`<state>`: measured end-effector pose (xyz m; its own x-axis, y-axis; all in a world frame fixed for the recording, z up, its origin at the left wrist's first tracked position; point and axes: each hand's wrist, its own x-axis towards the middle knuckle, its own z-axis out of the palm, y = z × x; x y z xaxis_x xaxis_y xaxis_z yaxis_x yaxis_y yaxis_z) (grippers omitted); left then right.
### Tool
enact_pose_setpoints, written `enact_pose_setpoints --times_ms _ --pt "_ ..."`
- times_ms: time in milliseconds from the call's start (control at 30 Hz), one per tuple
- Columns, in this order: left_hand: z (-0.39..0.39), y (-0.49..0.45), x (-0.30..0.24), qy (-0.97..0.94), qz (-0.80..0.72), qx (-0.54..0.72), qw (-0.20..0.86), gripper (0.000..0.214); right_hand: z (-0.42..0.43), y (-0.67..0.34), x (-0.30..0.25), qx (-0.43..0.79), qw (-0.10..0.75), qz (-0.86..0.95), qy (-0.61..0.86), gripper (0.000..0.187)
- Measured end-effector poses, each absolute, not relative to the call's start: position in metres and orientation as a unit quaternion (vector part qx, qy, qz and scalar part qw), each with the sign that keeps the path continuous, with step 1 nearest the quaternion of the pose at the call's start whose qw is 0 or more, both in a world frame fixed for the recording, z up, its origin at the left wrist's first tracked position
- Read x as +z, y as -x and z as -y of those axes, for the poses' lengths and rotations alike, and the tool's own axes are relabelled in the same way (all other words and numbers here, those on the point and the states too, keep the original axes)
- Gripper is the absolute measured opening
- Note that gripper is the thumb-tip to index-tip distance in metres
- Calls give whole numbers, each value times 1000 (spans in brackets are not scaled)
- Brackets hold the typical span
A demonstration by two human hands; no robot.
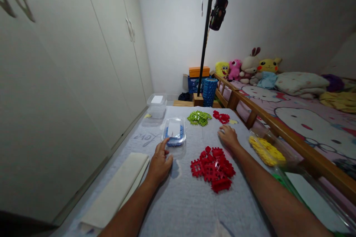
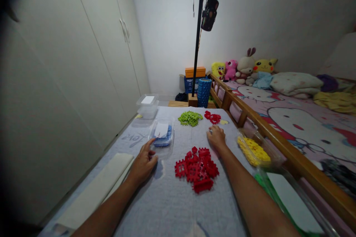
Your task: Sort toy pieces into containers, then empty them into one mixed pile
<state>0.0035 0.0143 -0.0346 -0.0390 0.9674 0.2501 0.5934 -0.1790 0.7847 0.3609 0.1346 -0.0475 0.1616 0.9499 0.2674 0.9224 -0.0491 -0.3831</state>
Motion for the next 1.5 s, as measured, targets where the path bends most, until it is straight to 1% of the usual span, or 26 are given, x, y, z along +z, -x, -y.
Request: enact_pose_setpoints --times_ms 133,233,400,533,667,833,967,1100,1200,1267,1367,1500 --pt "-13 -4 -33 -653 -595 404 236 67 -157 -363 -38 41 168 587 790 54" --pt "-13 -4 -33 -651 -597 406 234 67 -172 -367 -33 72 160 554 814 60" --pt "-13 -4 -33 -651 -601 400 235 69 -195 -372 -37 118 240 496 826 62" --pt "-13 -4 -32 -652 -600 399 234 68 -201 -374 -46 110 292 485 817 50" --pt "-13 -4 -32 -655 -598 398 234 68 -197 -379 -51 98 376 481 786 39" --pt "-14 -4 -34 -654 -596 402 234 68 -181 -387 -47 75 487 491 718 37" --pt "-12 -4 -34 -655 -595 404 232 67 -158 -387 -45 90 527 491 688 29" --pt "-12 -4 -34 -655 -596 404 230 67 -135 -376 -44 164 530 491 672 31" --pt "-13 -4 -34 -653 -595 406 232 68 -121 -362 -34 286 542 487 622 32" --pt "-13 -4 -34 -653 -595 407 234 68 -111 -352 -23 363 530 494 586 35" --pt "-13 -4 -32 -654 -594 404 238 67 -94 -341 -5 440 470 533 549 38" --pt "-12 -4 -30 -653 -595 402 240 68 -77 -331 10 495 366 603 507 29"
